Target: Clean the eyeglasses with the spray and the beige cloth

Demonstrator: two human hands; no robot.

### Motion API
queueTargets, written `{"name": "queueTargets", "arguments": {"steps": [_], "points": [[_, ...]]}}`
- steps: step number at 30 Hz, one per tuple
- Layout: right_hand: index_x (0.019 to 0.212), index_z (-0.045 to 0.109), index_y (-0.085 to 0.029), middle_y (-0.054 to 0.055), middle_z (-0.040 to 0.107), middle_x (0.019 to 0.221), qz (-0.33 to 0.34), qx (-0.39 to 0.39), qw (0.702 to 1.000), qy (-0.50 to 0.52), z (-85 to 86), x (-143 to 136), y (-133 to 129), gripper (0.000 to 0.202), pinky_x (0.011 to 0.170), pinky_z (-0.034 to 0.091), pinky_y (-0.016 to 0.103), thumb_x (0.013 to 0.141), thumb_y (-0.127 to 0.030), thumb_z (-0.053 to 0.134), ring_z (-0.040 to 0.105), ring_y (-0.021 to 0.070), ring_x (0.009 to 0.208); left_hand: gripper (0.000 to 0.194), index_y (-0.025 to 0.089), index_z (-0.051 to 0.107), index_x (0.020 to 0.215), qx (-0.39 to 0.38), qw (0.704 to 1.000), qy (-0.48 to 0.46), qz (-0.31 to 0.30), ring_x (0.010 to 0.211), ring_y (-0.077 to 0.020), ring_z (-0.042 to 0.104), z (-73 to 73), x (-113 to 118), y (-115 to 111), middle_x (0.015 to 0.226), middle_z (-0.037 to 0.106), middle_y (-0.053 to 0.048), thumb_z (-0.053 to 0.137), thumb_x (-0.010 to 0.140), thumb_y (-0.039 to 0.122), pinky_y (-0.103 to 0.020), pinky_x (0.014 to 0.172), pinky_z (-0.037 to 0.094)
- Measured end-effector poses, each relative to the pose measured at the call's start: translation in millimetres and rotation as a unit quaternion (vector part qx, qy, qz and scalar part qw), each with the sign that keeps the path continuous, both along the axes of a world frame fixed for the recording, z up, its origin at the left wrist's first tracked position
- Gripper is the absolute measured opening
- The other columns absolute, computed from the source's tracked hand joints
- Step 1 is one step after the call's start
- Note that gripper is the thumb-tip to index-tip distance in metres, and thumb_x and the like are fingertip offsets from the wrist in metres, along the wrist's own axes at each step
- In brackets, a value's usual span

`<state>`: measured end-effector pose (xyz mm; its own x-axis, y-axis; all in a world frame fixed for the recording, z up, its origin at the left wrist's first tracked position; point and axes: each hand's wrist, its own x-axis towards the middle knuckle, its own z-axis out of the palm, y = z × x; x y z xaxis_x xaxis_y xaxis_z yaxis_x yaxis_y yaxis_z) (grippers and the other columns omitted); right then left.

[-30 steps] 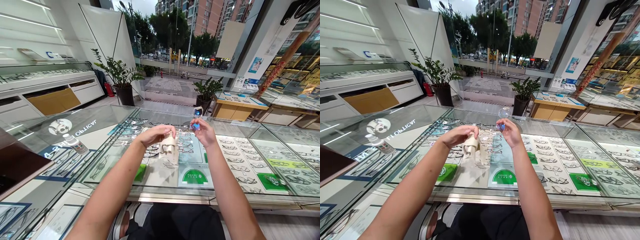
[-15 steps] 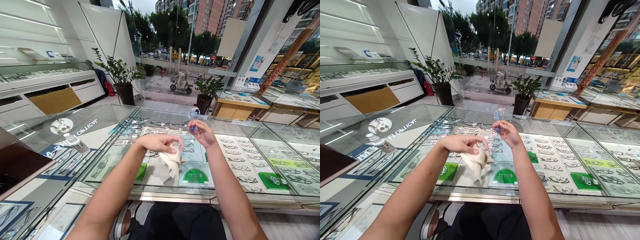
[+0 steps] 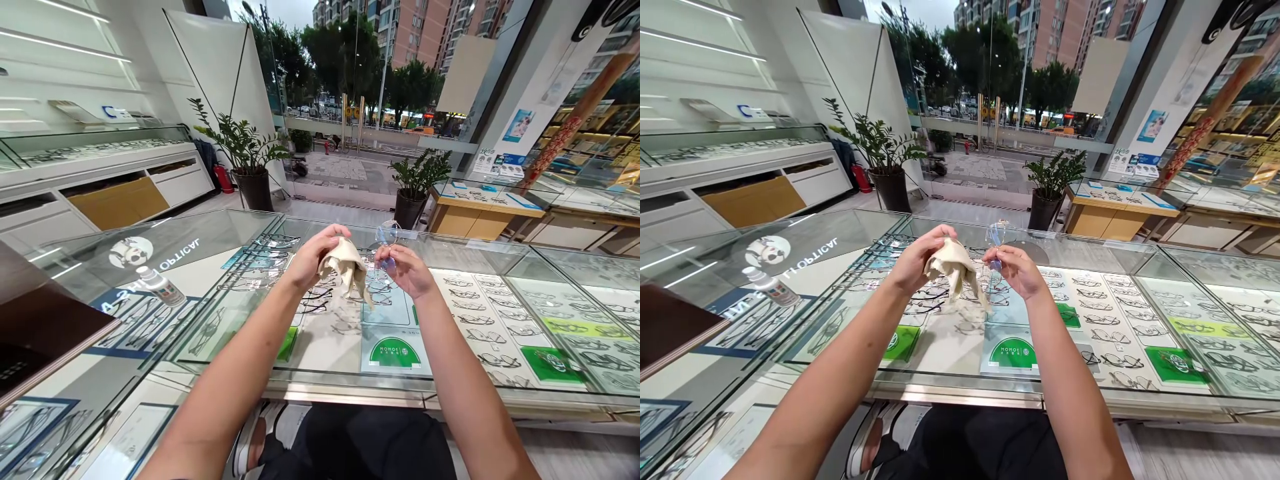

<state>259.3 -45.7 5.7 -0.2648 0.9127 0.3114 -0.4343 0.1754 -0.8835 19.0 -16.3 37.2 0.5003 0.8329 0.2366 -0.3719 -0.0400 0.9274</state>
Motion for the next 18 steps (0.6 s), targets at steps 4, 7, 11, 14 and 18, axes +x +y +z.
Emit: {"name": "queueTargets", "arguments": {"steps": [4,7,11,14,18], "points": [[0.082,0.082,-0.021,0.005,0.077,0.091,0.019,0.003,1.0,-0.021,-0.9,-4,-2,0.019,0.085,0.053,0.033,0.082,-0.04,0.082,0.067,0.0189,0.088,0.037,0.019,0.057,0.111,0.011,1.0,0.003,0.01,0.052,-0.0105,0.05,0.2,1,0,0.071,0.062,0.003,0.073,0.082,0.036,-0.021,0.049,0.034],[0.082,0.082,-0.02,0.006,0.077,0.09,0.034,-0.01,0.999,-0.037,-1.4,-7,-3,0.022,0.086,0.052,0.033,0.081,-0.042,0.084,0.068,0.0191,0.088,0.04,0.02,0.055,0.109,0.026,1.0,-0.006,0.01,0.055,-0.0109,0.053,-0.5,4,-1,0.074,0.064,0.002,0.078,0.082,0.039,-0.02,0.051,0.036],[0.082,0.082,-0.019,0.007,0.077,0.089,0.044,-0.022,0.996,-0.071,-2.2,-11,-4,0.025,0.087,0.051,0.034,0.08,-0.044,0.084,0.068,0.0199,0.087,0.039,0.02,0.054,0.105,0.041,0.999,-0.02,0.005,0.057,-0.0107,0.055,-2.0,7,-1,0.074,0.063,0.002,0.078,0.086,0.043,-0.02,0.053,0.038],[0.084,0.082,-0.019,0.008,0.078,0.091,0.051,-0.021,0.994,-0.092,-3.3,-16,-6,0.025,0.088,0.05,0.035,0.081,-0.044,0.083,0.068,0.0211,0.09,0.037,0.02,0.053,0.105,0.051,0.998,-0.021,0.001,0.055,-0.0093,0.053,-4.6,8,-1,0.072,0.061,0.004,0.077,0.089,0.043,-0.02,0.052,0.038],[0.08,0.08,-0.018,0.008,0.077,0.089,0.062,-0.025,0.994,-0.091,-4.2,-22,-7,0.025,0.09,0.05,0.035,0.081,-0.043,0.083,0.068,0.0216,0.091,0.042,0.022,0.049,0.11,0.087,0.996,-0.001,-0.006,0.058,-0.0098,0.057,-9.3,11,-1,0.075,0.064,0.004,0.079,0.089,0.044,-0.02,0.055,0.042]]}}
